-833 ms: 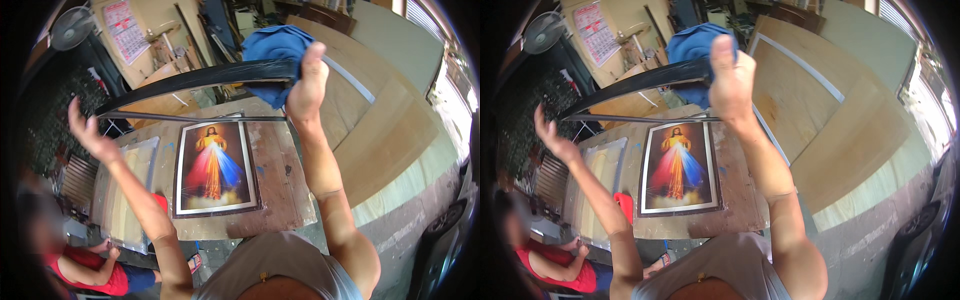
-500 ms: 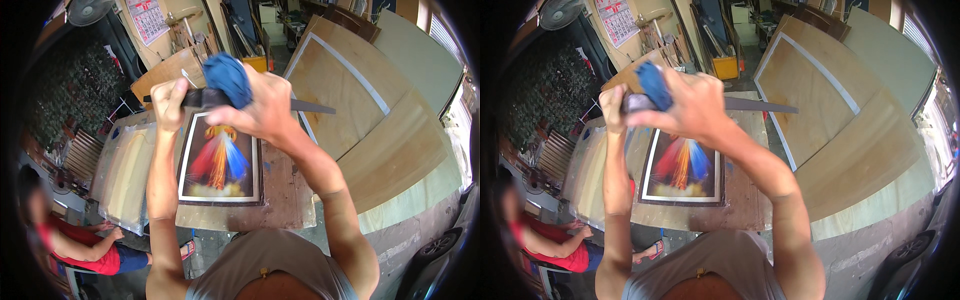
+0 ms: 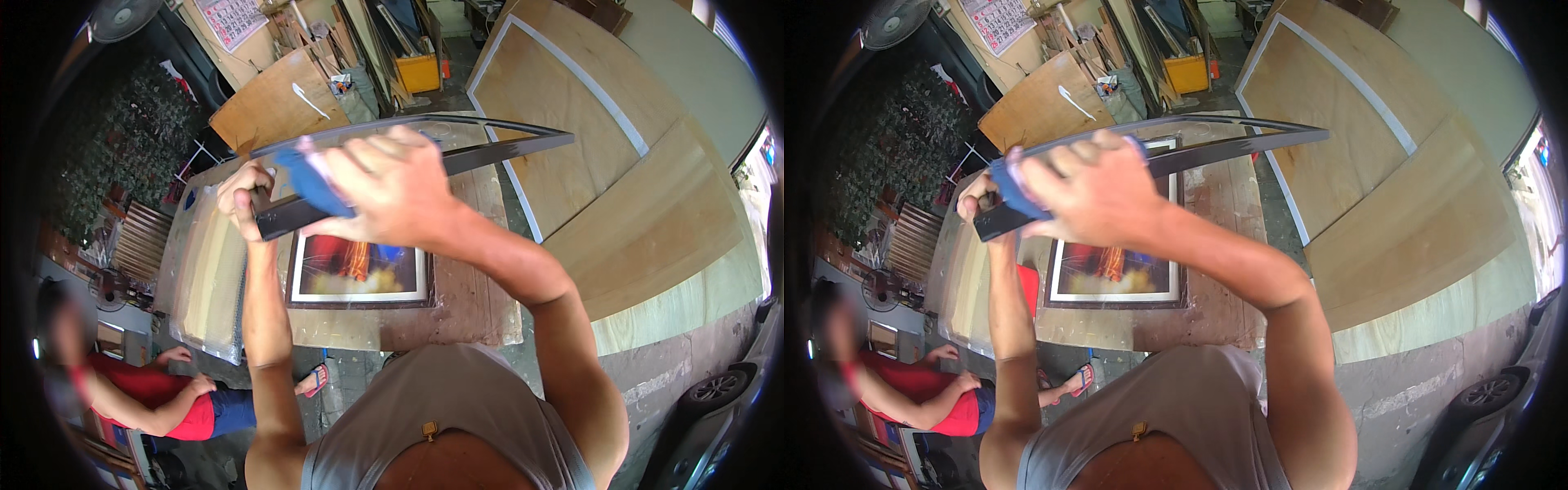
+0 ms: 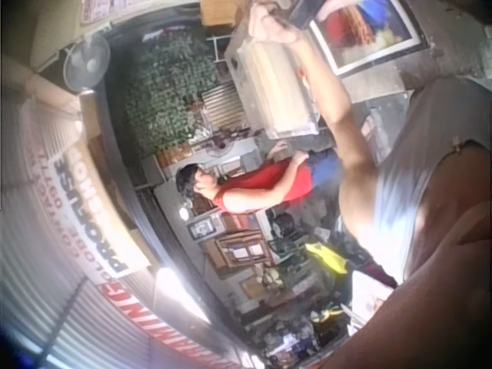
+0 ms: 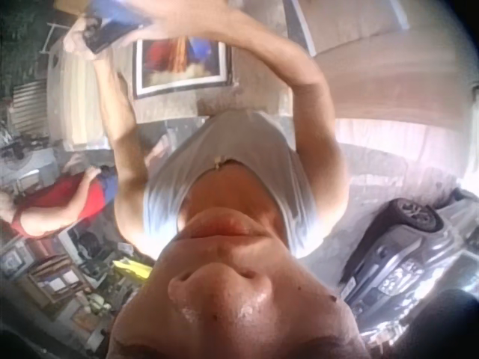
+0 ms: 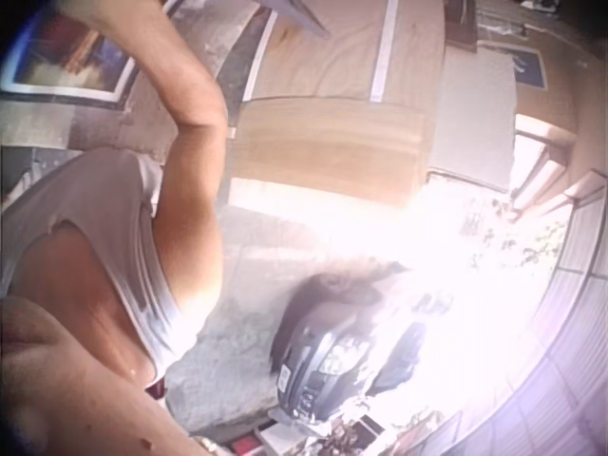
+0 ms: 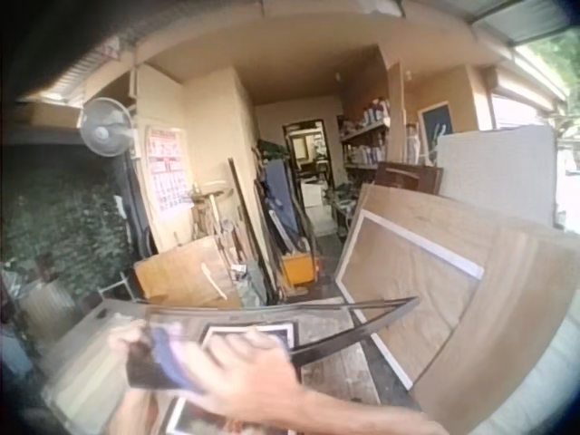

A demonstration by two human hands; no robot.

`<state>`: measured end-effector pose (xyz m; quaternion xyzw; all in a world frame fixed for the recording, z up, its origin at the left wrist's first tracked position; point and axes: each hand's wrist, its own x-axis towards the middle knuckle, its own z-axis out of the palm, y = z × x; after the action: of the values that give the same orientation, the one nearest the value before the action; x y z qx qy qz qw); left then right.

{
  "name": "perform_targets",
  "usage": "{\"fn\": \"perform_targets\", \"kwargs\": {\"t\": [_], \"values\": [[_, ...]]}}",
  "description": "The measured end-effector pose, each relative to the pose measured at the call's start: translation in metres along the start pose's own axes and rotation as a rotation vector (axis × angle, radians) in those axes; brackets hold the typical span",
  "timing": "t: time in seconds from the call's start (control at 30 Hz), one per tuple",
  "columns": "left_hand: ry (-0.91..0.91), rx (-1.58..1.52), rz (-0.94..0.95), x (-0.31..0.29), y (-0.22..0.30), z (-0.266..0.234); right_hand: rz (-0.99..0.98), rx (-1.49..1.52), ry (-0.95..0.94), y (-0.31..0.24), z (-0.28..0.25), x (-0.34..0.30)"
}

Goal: The person wipes a black picture frame with a blue cloth, places it over a printed image of a mother and child, and secures the back panel using a staple gun. They then apply masking tape to the back edges of the frame.

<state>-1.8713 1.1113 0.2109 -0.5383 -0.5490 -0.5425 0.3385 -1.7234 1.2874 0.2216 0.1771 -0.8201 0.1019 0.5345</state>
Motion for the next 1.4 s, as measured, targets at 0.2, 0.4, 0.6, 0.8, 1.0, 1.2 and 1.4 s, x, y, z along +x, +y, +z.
{"fn": "perform_targets", "kwargs": {"t": [0.2, 0.4, 0.6, 0.8, 1.0, 1.2, 1.4], "values": [[-0.088, -0.435, 0.056, 0.001, -0.038, -0.162, 0.301, -0.159, -0.01, 0.177, -0.057, -0.132], [0.059, -0.489, -0.29, 0.032, -0.051, -0.26, 0.342, 0.018, -0.156, 0.145, -0.075, -0.135], [0.961, -0.072, -0.365, 0.022, -0.074, -0.1, 0.829, -0.009, -0.042, 0.099, -0.049, -0.128], [0.925, -0.914, -0.751, 0.038, 0.067, 0.072, 0.712, -0.073, 0.095, 0.056, -0.027, -0.099], [0.876, -1.189, -0.866, 0.057, 0.028, 0.085, 0.692, -0.165, -0.062, 0.027, -0.04, -0.073], [0.831, -1.219, -0.831, 0.077, 0.021, 0.063, 1.004, 0.718, 0.251, 0.074, -0.049, -0.138], [0.766, -1.176, -0.8, 0.097, 0.013, 0.056, 1.044, 1.098, 0.744, 0.075, 0.017, -0.144]]}}
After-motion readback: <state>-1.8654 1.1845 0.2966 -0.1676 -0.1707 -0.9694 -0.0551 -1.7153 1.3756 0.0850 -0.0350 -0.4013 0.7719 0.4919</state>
